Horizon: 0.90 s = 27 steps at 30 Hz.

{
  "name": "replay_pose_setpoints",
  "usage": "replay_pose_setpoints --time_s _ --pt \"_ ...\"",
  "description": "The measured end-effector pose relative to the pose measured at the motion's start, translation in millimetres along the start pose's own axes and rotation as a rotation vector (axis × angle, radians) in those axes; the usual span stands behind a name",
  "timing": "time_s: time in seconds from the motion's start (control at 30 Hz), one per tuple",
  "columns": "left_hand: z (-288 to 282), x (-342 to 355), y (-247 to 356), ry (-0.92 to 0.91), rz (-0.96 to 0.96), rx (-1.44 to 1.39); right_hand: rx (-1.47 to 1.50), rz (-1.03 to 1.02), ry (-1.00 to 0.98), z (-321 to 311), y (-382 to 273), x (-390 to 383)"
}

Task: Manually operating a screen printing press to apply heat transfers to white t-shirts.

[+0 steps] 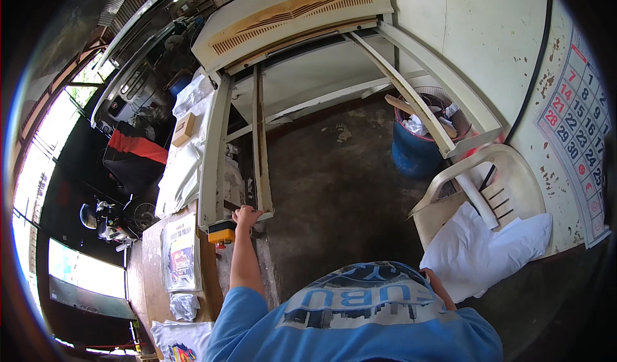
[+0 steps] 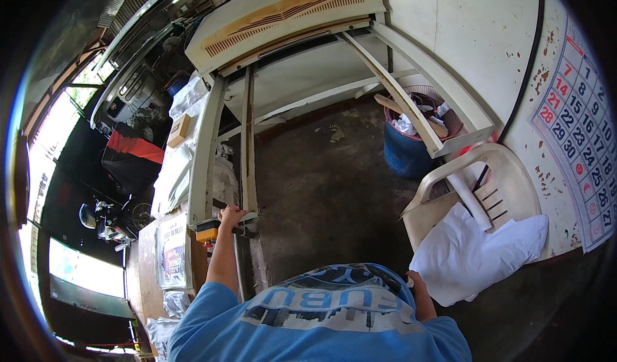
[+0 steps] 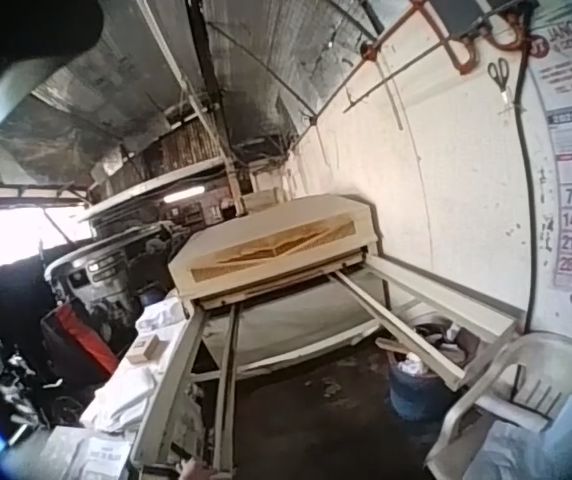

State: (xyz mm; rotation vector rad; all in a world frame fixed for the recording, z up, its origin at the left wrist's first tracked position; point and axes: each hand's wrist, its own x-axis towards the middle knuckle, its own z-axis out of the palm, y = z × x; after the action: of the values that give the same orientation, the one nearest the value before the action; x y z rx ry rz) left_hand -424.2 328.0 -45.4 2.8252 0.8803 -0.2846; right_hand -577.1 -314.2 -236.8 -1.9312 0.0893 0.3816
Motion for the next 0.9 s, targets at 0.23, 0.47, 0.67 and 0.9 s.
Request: replay_pose_setpoints --time_s 0.23,0.47,0.67,0.9 --pt "4.7 3.4 -6.9 0.016 -0.009 0.012 0.16 0.039 0.019 1.4 6.0 14.3" --pt "6.8 2.8 -8.0 0.019 0.009 -0.026 0.064 -0.044 -0.01 -9.4 31.1 19.6" --pt "9.5 0.7 -10.8 0.111 0.05 -0.007 -0.045 -0.114 -0.038 -12.8 36.9 20.1" --pt "5.0 2.0 -4.8 0.06 0.022 -0.005 -0.151 -0.154 -0.053 -14.7 33.2 21.9"
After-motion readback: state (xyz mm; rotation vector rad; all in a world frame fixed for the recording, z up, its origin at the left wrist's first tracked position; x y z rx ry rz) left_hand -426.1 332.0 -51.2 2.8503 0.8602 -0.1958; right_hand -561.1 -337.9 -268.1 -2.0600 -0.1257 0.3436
